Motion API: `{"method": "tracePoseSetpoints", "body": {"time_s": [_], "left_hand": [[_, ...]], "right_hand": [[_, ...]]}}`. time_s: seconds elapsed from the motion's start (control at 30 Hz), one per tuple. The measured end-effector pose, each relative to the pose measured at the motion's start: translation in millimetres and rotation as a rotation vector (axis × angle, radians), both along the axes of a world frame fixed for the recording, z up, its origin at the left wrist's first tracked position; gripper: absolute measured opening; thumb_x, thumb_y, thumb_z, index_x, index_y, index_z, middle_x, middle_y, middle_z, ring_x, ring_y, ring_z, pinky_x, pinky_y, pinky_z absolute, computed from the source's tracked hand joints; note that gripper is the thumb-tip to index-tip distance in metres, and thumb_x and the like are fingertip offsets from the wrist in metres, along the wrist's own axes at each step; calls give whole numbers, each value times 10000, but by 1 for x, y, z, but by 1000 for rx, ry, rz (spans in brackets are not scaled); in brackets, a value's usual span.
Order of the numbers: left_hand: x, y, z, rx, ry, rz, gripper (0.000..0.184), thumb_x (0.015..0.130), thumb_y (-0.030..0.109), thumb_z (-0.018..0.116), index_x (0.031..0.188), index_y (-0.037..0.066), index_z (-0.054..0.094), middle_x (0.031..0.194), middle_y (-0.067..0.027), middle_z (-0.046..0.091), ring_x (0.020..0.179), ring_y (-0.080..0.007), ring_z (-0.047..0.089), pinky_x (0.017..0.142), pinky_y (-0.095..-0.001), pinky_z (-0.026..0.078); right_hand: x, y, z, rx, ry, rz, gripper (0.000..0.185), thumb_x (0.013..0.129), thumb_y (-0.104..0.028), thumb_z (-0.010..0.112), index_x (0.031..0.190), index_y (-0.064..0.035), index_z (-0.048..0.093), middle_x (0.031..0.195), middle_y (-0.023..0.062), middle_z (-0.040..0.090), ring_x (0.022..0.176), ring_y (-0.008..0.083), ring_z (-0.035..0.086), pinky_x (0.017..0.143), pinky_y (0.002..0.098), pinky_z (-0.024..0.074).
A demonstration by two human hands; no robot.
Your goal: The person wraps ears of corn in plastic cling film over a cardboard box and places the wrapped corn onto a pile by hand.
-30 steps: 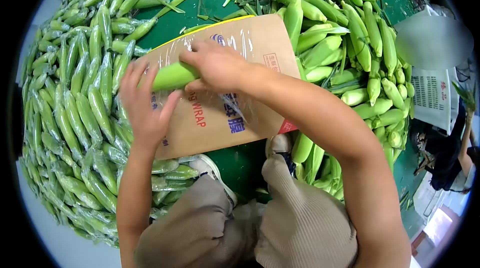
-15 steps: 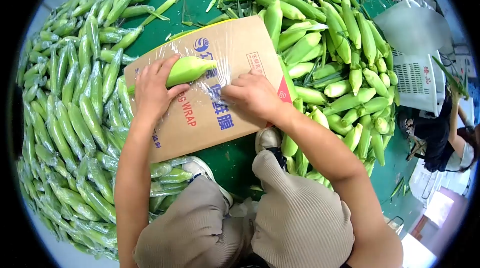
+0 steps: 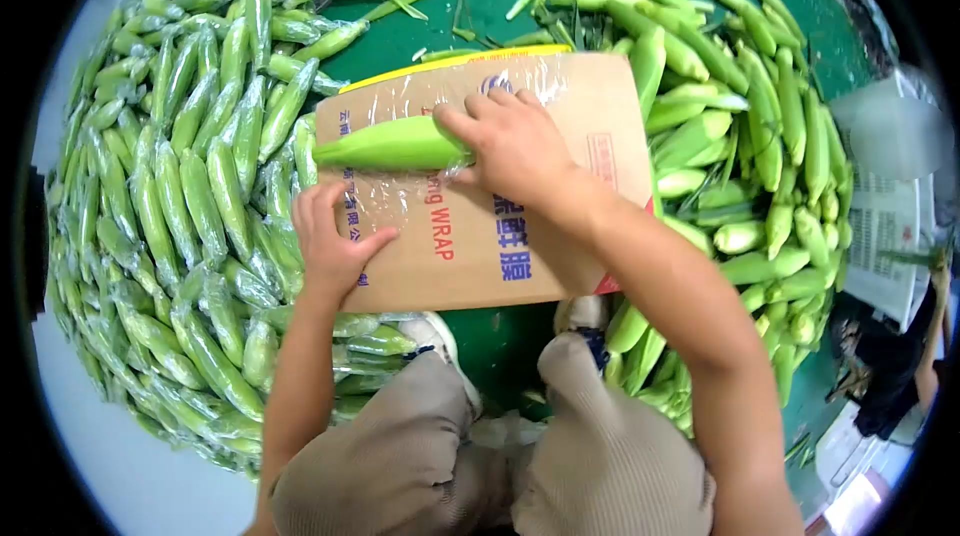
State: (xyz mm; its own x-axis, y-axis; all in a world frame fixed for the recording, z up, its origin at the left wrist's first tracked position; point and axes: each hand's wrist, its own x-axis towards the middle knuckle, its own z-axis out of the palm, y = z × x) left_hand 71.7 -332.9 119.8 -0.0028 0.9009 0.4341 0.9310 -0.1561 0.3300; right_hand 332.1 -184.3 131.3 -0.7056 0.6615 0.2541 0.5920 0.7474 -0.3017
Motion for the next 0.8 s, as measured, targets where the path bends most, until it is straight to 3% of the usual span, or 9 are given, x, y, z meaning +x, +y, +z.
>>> {"method": "tracePoseSetpoints", "body": {"time_s": [0.1,0.13,0.27,0.4,0.5,0.57,0.63,0.73,0.8], "left_hand": [[-19,-8,0,-393,-27,165,403,792,391,870,1115,167,778,1007,-30,620,992,-248,567,899,-424,434],[-15,0,-1,-276,14,165,202,828,323,846,985,203,803,876,-7,619,888,-223,577,801,-400,422],[-9,6,-6,-86,146,212,152,928,219,767,1069,172,794,828,-82,667,815,-231,628,775,-369,454],[3,-29,-4,-71,-724,501,155,1092,160,607,1114,18,663,1047,-63,700,987,-127,640,917,-311,499],[32,-43,6,194,-1118,327,182,1084,196,611,1127,29,671,1124,-82,752,1045,-140,673,939,-340,525],[43,-51,-8,104,-634,209,248,1075,246,598,1177,29,661,1165,-124,735,1061,-254,697,991,-412,532],[51,-50,-15,53,6,-46,278,1060,278,594,1184,44,676,1172,-132,735,1089,-320,698,1025,-447,524],[47,-2,21,-478,-39,-48,351,1001,281,620,1277,72,674,1258,-140,694,1280,-379,604,1145,-546,433],[37,51,24,-57,396,-20,340,1007,275,592,1284,116,706,1406,-110,637,1422,-308,502,1201,-615,340]], "right_hand": [[18,-4,-15,6,152,-39,725,689,-417,910,1307,-157,634,1023,69,639,1025,293,633,878,418,498],[24,-7,-12,67,212,-69,713,681,-392,918,1292,-150,641,1003,74,628,974,304,623,855,435,499],[40,-9,13,35,35,-159,682,657,-379,931,1224,-145,634,950,90,638,945,330,647,817,469,517],[54,-2,18,-51,-85,216,571,749,-446,864,1128,-120,588,898,128,654,861,391,672,781,504,529],[53,-25,18,-298,-132,356,578,784,-499,835,1134,-111,587,893,145,667,852,408,675,763,515,533],[45,-49,19,-343,-183,408,638,803,-593,804,1155,-96,610,799,146,629,803,404,663,766,509,511],[40,-53,23,-217,-204,394,678,823,-635,766,1214,-101,621,936,142,667,934,367,679,825,482,521],[27,-43,43,97,-159,145,721,851,-666,689,1294,-101,630,1236,122,654,1156,289,629,955,425,491],[1,-28,33,98,-116,195,752,848,-653,701,1326,-79,620,1276,129,644,1155,290,628,967,423,485]]}}
